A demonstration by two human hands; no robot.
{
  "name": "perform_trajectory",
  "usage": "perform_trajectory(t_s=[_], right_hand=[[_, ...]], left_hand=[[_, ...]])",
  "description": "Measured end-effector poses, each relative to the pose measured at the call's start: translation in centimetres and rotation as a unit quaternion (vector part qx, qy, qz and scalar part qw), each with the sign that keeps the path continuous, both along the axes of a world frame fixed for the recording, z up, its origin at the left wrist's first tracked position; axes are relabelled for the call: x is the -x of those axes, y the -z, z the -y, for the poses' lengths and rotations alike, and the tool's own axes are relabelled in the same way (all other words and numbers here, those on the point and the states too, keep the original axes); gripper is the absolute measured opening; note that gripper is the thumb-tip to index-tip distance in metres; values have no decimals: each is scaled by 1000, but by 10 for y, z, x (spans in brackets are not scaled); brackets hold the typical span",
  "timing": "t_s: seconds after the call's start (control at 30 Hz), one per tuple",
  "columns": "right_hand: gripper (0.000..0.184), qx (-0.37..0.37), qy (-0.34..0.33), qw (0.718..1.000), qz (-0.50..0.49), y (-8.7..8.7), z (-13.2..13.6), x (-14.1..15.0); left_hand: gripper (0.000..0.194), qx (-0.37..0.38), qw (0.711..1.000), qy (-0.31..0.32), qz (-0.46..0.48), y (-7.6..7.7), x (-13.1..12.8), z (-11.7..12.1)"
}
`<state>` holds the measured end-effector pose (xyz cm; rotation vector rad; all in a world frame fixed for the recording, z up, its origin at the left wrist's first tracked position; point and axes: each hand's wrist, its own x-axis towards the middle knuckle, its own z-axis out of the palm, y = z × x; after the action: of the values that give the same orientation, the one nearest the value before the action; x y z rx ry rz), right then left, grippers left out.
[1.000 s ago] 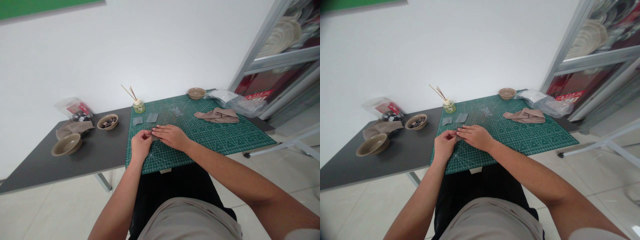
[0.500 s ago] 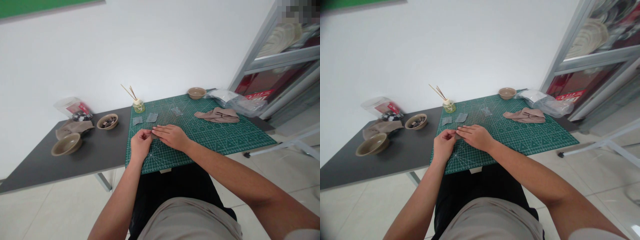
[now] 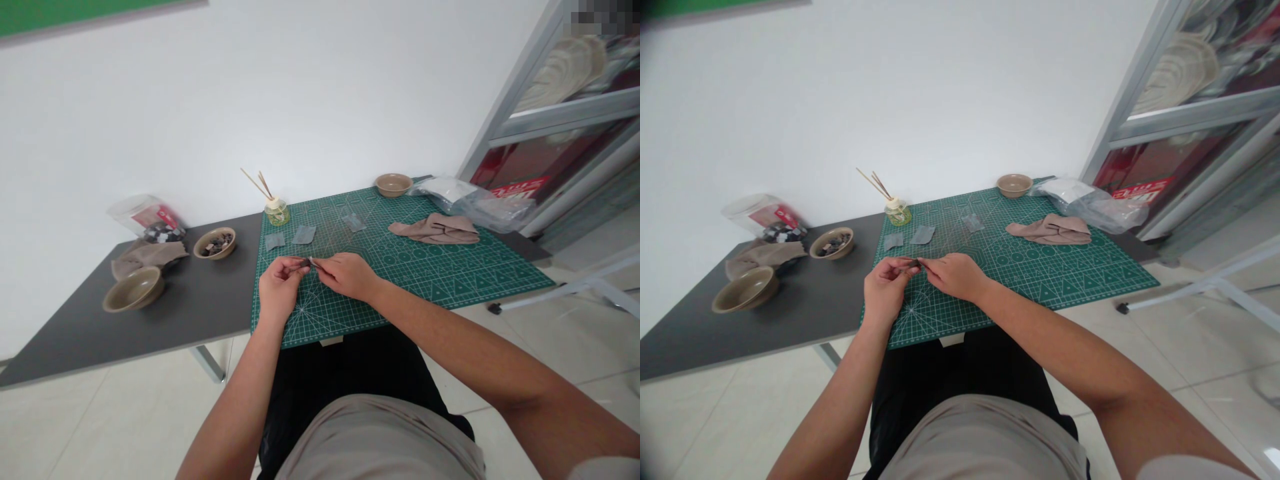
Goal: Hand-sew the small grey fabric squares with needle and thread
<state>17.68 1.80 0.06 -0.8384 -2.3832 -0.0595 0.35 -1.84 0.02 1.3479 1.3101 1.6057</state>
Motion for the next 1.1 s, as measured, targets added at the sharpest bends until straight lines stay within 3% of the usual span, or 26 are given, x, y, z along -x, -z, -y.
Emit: perform_trajectory(t_s=[0.2,0.37,0.67,0.87,1.0,1.1], right_hand=[[32,53,45,996,-51,-3,-1,-2],[31,63,68,992,-83,-6,0,-3],[29,-13,-4,994,-110,-3,0,-5],[29,-53,-38,995,-69,-3,0,-7],[30,-39,-52,998,-22,-4,0,-7],[30,-21,-29,999,-13,-5,0,-7]], left_hand=[[18,-21,1000,9,-4,-3,-1,3],[23,23,999,16,-40,-1,2,2],[22,11,997,11,-71,-2,-1,4],[9,64,987,20,-144,-6,-1,5],[5,65,979,6,-194,-10,-2,8],[8,68,984,3,-168,-9,-1,8]])
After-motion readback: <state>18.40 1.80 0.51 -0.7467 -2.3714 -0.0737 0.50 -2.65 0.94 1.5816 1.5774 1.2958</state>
